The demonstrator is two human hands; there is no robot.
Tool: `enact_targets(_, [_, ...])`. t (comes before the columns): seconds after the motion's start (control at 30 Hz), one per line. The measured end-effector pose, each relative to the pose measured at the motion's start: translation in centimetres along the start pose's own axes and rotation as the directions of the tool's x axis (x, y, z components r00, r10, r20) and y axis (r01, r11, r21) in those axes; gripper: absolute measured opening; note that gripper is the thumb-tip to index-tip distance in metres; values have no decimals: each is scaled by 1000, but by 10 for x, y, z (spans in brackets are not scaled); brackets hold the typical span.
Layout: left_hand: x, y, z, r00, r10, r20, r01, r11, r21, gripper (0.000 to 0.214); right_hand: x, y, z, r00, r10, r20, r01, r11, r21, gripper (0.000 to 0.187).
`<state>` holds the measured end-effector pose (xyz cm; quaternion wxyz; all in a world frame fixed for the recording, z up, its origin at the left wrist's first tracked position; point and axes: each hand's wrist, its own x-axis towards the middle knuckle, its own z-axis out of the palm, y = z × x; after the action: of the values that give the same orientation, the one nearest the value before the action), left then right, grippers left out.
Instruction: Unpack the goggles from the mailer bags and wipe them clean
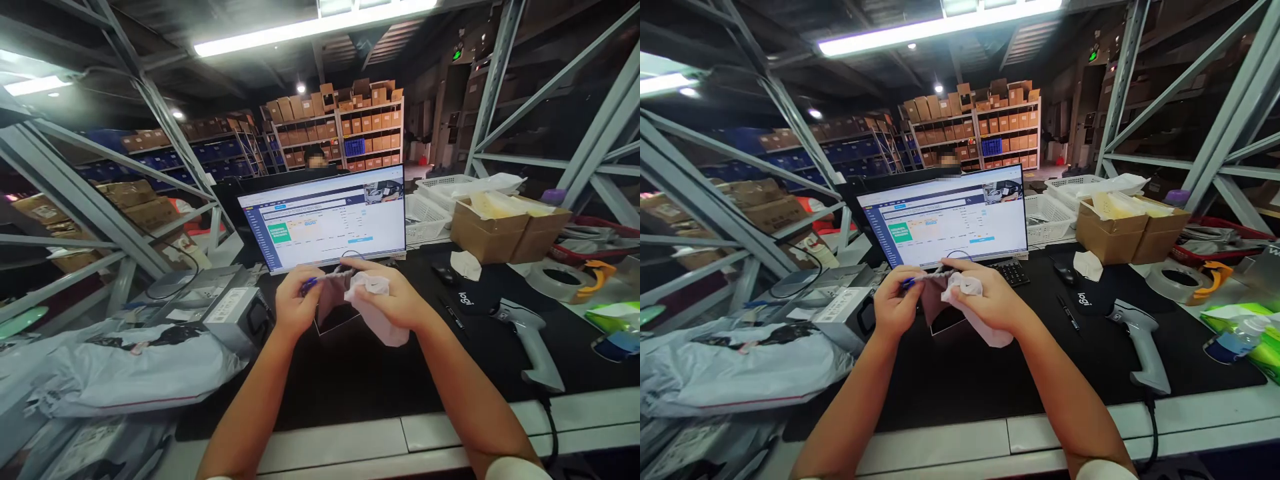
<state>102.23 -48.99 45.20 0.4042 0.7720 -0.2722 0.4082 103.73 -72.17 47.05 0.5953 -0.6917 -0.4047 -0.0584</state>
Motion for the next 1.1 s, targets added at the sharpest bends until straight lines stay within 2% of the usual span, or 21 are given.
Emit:
enact_targets(0.03, [-6,6,-4,999,6,-33,-7,999,-39,10,-2,-6,4,999,-36,31,36,999,-3,19])
enact_targets(0.13, [-22,18,-10,995,-56,-82,45,991,-129,17,-5,-18,14,987,-96,131,97,995,-3,24])
enact_targets(0.27, [-29,20,-12,989,-139,-47,133,985,-109,25,-1,-19,22,959,-56,279,63,998,-16,22])
enact_targets(0.33, [-27,19,-17,991,-133,-4,133,989,-62,20,1,-16,24,949,10,314,18,996,-86,25])
enact_targets(0.4, [-23,19,-26,980,-142,137,143,990,4,24,2,-13,24,949,68,308,-11,983,-183,31])
enact_targets(0.47, [-16,20,-37,921,-200,334,180,980,90,33,2,-11,22,956,91,281,-18,967,-253,34])
enact_targets(0.53, [-9,22,-46,842,-268,469,215,963,164,23,2,-9,21,957,81,280,-1,961,-276,34])
enact_targets(0.63, [-5,22,-50,765,-325,556,243,945,218,17,3,-9,21,952,54,302,34,960,-278,34])
enact_targets(0.73, [-6,17,-43,727,-360,584,236,931,280,19,4,-10,25,952,29,304,62,956,-286,34])
enact_targets(0.8, [-8,12,-38,752,-333,569,205,938,278,17,4,-12,27,949,20,316,61,968,-244,33])
enact_targets(0.9, [-9,8,-36,857,-225,464,167,972,164,15,4,-16,26,944,37,328,25,983,-183,30])
enact_targets(0.97, [-8,7,-38,897,-177,406,169,984,55,14,2,-17,23,945,59,320,11,977,-213,29])
enact_targets(1.03, [-8,6,-40,889,-150,432,181,983,-31,13,1,-17,20,947,84,310,-1,966,-258,28])
enact_targets(1.1, [-7,5,-43,858,-136,496,193,979,-64,12,1,-15,18,949,104,298,-14,958,-288,29])
